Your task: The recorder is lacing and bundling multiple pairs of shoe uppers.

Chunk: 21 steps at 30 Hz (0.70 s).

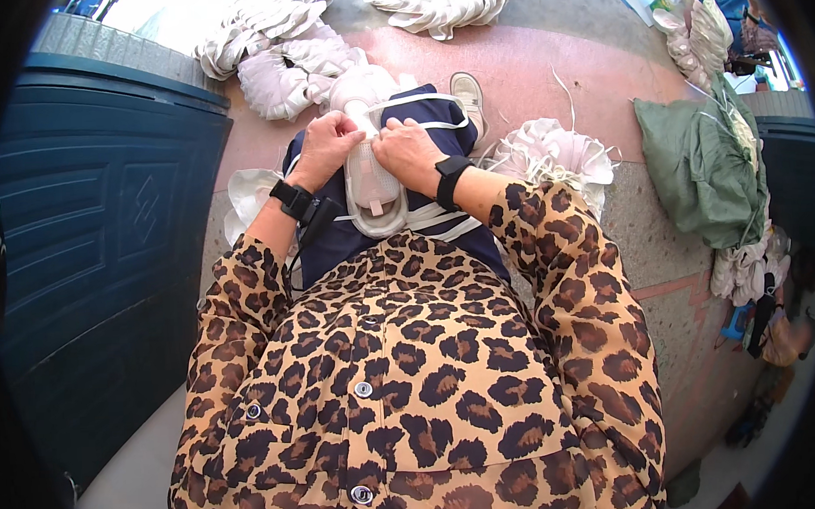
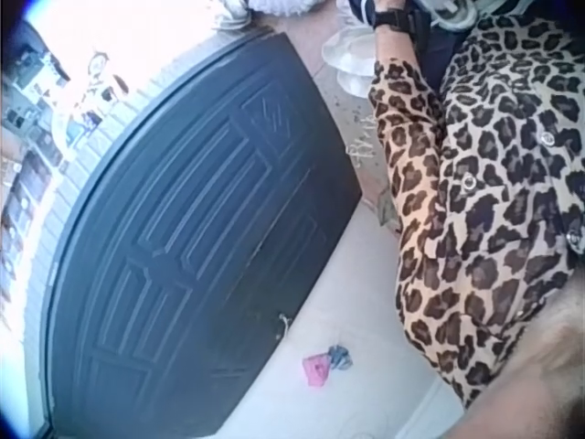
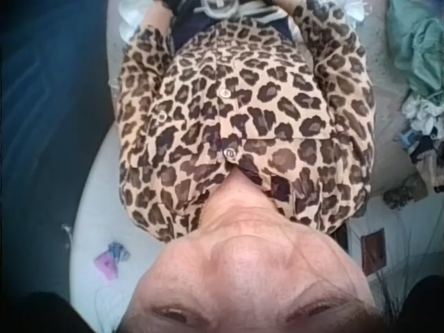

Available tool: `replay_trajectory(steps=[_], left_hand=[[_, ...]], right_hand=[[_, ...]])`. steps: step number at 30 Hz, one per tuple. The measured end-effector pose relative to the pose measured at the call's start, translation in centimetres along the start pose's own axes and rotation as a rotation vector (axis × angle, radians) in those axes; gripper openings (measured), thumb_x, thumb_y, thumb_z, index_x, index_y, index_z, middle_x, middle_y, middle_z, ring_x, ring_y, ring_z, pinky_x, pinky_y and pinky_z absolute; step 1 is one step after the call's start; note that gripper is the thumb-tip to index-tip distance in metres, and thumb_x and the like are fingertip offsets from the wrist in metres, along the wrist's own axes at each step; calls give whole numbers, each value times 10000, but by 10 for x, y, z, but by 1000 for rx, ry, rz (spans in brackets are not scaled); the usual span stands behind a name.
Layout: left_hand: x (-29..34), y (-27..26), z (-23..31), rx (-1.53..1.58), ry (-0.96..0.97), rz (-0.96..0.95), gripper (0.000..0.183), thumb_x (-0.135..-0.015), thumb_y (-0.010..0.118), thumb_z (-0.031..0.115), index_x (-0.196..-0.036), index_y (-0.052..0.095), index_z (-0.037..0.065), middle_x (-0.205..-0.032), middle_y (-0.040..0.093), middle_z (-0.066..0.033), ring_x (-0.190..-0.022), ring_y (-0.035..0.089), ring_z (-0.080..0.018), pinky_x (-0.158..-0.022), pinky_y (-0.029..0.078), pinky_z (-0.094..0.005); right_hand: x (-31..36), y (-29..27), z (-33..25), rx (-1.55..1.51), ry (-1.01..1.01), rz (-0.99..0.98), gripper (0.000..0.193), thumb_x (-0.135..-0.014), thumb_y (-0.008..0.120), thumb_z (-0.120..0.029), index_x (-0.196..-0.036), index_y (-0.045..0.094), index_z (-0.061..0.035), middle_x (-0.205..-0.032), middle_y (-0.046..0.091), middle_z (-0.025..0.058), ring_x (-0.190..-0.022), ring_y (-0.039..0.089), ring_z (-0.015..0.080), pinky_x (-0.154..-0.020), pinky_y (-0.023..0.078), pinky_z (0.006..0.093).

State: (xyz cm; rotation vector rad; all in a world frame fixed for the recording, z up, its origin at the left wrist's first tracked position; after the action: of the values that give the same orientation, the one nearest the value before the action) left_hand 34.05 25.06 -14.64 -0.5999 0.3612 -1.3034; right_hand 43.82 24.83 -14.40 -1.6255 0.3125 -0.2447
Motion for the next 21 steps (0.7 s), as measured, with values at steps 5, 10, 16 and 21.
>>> replay_trajectory(steps=[5,10,16,21], left_hand=[[0,6,1,37,-27,-49,166,-761,635,133,-821,627,-22,-700,610,-64,-631,523,-84,-588,432,-230],[0,-1,-8,234,-113,-47,174,-807,607,128,-866,630,-34,-725,614,-27,-649,515,-64,-602,431,-214],[1,14,3,86,-72,-147,172,-794,611,120,-869,636,-32,-741,626,-25,-665,535,-64,-625,444,-210],[-13,19,10,307,-160,-181,168,-771,624,126,-859,645,-16,-726,618,-13,-645,541,-74,-620,446,-221]], right_hand=[[-8,-4,7,93,8,66,102,-707,524,-141,-645,599,-112,-882,537,40,-915,489,167,-706,388,311],[-2,-7,5,-37,-171,197,80,-690,525,-144,-709,583,-93,-824,491,36,-890,477,176,-743,371,307],[21,-75,48,-424,-60,515,155,-671,523,21,-780,563,-82,-812,501,106,-825,512,265,-723,408,377],[104,-300,134,529,471,747,84,-783,522,-53,-825,580,-8,-766,571,109,-714,545,255,-630,428,319]])
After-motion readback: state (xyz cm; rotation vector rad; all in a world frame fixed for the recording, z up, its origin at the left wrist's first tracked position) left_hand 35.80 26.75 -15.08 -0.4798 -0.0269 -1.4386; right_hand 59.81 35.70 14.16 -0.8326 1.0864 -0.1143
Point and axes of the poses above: each hand's wrist, its own x-axis away from the middle knuckle, its own y-axis out of the palm, z = x × y, the point moved 9 cm from there along -x, towards the middle knuckle
